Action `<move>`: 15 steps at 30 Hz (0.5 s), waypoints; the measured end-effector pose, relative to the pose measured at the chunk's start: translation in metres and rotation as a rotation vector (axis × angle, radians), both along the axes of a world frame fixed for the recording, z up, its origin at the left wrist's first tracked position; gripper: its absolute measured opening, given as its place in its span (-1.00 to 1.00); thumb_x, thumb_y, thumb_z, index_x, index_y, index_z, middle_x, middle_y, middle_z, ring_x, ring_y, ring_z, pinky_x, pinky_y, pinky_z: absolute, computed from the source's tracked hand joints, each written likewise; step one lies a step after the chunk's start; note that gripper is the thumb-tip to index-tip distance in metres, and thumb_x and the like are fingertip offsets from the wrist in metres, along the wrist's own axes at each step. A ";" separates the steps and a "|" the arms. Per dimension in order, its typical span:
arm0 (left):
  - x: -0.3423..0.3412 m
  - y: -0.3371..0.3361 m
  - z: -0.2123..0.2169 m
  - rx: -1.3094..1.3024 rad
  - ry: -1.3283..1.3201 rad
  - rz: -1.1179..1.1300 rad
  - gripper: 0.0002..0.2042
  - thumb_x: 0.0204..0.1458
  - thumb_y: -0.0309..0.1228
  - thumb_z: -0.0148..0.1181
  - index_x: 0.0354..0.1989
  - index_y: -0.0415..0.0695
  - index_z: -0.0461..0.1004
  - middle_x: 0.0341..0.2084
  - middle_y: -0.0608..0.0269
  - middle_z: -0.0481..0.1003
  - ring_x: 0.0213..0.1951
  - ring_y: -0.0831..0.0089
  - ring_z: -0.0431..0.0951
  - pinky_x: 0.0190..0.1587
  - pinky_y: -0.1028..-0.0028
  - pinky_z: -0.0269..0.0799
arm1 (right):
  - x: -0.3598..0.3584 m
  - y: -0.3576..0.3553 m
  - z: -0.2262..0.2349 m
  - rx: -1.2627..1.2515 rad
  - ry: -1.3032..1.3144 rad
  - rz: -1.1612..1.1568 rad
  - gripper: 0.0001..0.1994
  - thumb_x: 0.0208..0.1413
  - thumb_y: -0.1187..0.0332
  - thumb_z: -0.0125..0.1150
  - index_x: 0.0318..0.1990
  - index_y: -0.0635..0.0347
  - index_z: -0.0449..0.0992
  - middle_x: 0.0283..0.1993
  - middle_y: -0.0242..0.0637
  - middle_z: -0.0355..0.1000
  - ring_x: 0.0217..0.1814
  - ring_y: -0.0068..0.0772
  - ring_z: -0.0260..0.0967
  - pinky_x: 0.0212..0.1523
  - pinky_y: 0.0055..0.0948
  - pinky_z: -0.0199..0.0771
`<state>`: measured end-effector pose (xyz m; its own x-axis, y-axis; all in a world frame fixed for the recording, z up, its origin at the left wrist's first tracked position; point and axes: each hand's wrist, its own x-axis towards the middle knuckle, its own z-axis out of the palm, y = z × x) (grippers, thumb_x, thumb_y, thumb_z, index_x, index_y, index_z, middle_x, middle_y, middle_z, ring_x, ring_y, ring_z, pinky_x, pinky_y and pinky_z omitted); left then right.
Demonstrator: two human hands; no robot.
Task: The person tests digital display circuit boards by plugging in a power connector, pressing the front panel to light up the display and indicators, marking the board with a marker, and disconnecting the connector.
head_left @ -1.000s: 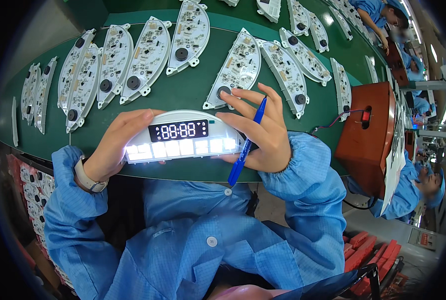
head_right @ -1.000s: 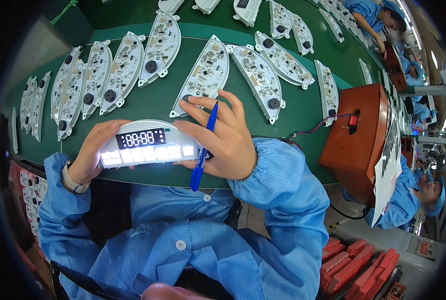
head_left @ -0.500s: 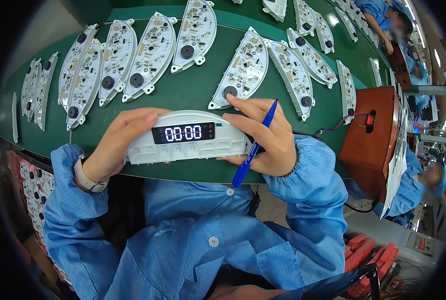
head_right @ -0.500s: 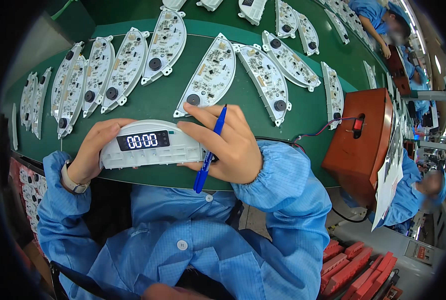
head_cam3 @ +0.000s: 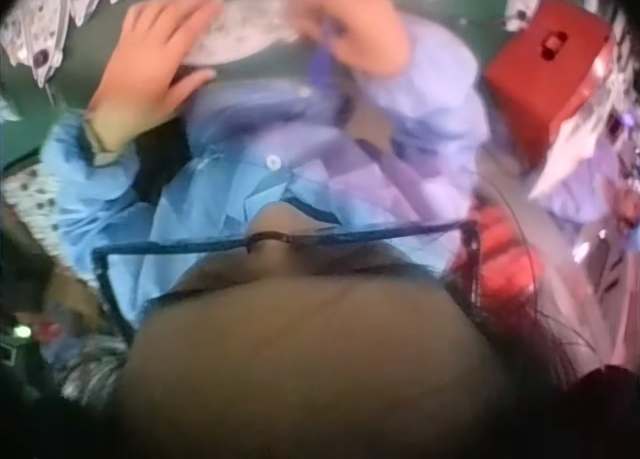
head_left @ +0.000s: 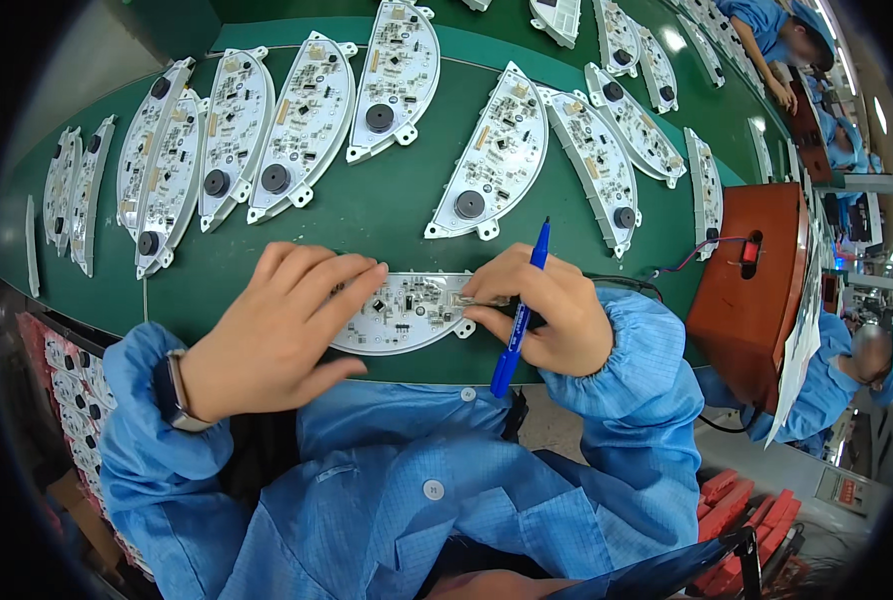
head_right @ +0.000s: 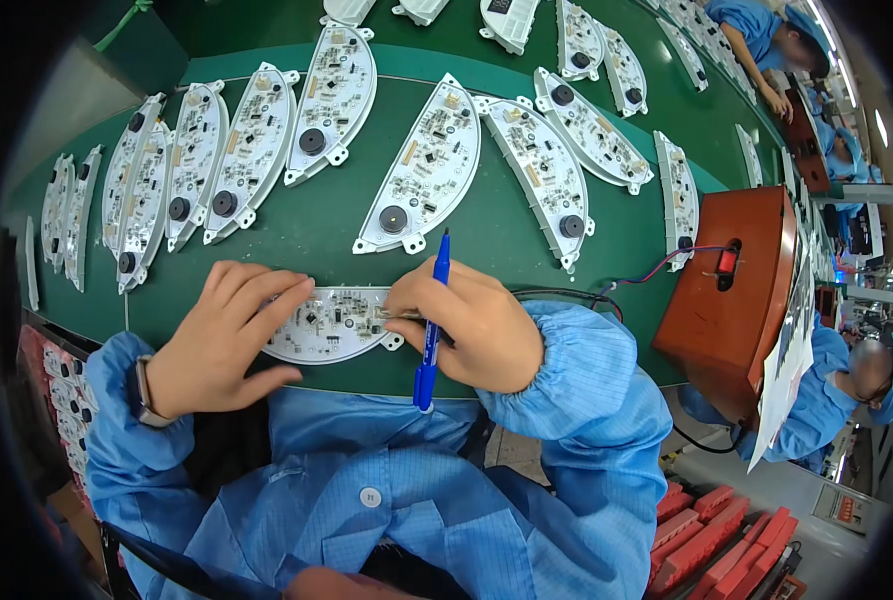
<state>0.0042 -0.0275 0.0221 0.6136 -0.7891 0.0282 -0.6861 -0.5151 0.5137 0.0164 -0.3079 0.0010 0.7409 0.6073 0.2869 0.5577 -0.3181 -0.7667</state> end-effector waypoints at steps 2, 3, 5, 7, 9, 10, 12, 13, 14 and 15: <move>-0.003 -0.005 -0.006 -0.059 -0.011 0.071 -0.24 -0.30 -0.25 0.41 0.16 -0.25 0.26 -0.01 0.04 0.30 -0.04 0.11 0.28 0.03 0.18 0.16 | 0.001 0.001 -0.002 0.007 -0.022 0.020 -0.72 -0.17 0.52 0.38 -0.27 0.26 0.44 -0.33 -0.18 0.44 -0.34 -0.16 0.42 -0.34 -0.31 0.44; -0.004 -0.006 -0.009 -0.060 -0.006 0.071 -0.24 -0.30 -0.25 0.41 0.16 -0.25 0.26 -0.01 0.04 0.30 -0.04 0.11 0.28 0.03 0.18 0.16 | 0.001 0.002 0.000 0.007 -0.019 0.013 -0.76 -0.16 0.57 0.38 -0.34 0.26 0.41 -0.35 -0.16 0.46 -0.36 -0.20 0.44 -0.38 -0.36 0.44; -0.004 -0.007 -0.014 -0.087 -0.009 0.119 -0.28 -0.29 -0.27 0.40 0.13 -0.25 0.30 -0.03 0.08 0.33 -0.07 0.14 0.29 0.01 0.21 0.17 | 0.000 0.002 -0.001 0.005 -0.013 0.004 -0.78 -0.15 0.62 0.37 -0.42 0.27 0.39 -0.37 -0.14 0.47 -0.37 -0.24 0.47 -0.41 -0.41 0.44; -0.003 -0.008 -0.012 -0.094 0.008 0.128 -0.30 -0.29 -0.28 0.40 0.11 -0.26 0.32 -0.05 0.10 0.34 -0.10 0.15 0.30 0.00 0.22 0.17 | -0.001 0.001 -0.003 0.036 -0.001 0.007 -0.76 -0.19 0.63 0.39 -0.44 0.25 0.39 -0.39 -0.13 0.46 -0.39 -0.26 0.45 -0.43 -0.41 0.44; -0.003 -0.009 -0.011 -0.102 0.022 0.141 -0.31 -0.30 -0.29 0.40 0.10 -0.26 0.34 -0.06 0.12 0.35 -0.12 0.16 0.30 -0.01 0.23 0.18 | -0.002 -0.001 0.004 0.103 0.029 -0.015 -0.75 -0.20 0.64 0.40 -0.46 0.24 0.38 -0.43 -0.14 0.45 -0.41 -0.28 0.44 -0.44 -0.42 0.42; -0.004 -0.010 -0.010 -0.091 0.021 0.145 -0.31 -0.30 -0.30 0.40 0.10 -0.26 0.34 -0.06 0.13 0.36 -0.13 0.16 0.30 -0.02 0.24 0.18 | 0.000 -0.002 0.009 0.169 0.056 -0.034 -0.74 -0.22 0.65 0.41 -0.48 0.22 0.38 -0.47 -0.15 0.43 -0.43 -0.30 0.43 -0.46 -0.43 0.41; -0.004 -0.010 -0.010 -0.082 0.022 0.150 -0.31 -0.30 -0.30 0.40 0.10 -0.26 0.34 -0.06 0.13 0.36 -0.14 0.17 0.30 -0.02 0.24 0.18 | 0.003 -0.007 0.023 0.213 0.020 -0.136 -0.73 -0.23 0.64 0.42 -0.52 0.20 0.37 -0.51 -0.17 0.41 -0.46 -0.31 0.42 -0.47 -0.45 0.38; -0.004 -0.011 -0.010 -0.086 0.031 0.153 -0.31 -0.30 -0.31 0.40 0.10 -0.26 0.34 -0.05 0.13 0.36 -0.14 0.16 0.31 -0.02 0.24 0.18 | 0.004 -0.012 0.028 0.257 -0.016 -0.238 -0.71 -0.24 0.64 0.43 -0.55 0.18 0.35 -0.54 -0.18 0.40 -0.48 -0.32 0.40 -0.49 -0.46 0.35; -0.004 -0.011 -0.009 -0.089 0.040 0.157 -0.31 -0.30 -0.31 0.40 0.10 -0.26 0.34 -0.04 0.13 0.36 -0.13 0.16 0.31 -0.02 0.24 0.18 | 0.013 -0.019 0.030 0.109 -0.004 -0.157 -0.70 -0.21 0.55 0.46 -0.57 0.17 0.33 -0.58 -0.23 0.39 -0.50 -0.36 0.41 -0.51 -0.49 0.31; -0.003 -0.012 -0.009 -0.090 0.040 0.145 -0.31 -0.30 -0.31 0.40 0.10 -0.26 0.34 -0.04 0.13 0.36 -0.13 0.16 0.31 -0.02 0.24 0.18 | 0.020 -0.028 0.032 0.108 -0.004 -0.169 -0.70 -0.21 0.55 0.46 -0.57 0.17 0.33 -0.58 -0.23 0.39 -0.50 -0.36 0.41 -0.51 -0.49 0.31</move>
<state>0.0014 -0.0392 0.0135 0.7228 -0.6878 0.0678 -0.5860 -0.5579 0.5877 0.0362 -0.3355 0.0333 0.8281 0.4401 0.3472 0.5068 -0.3231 -0.7992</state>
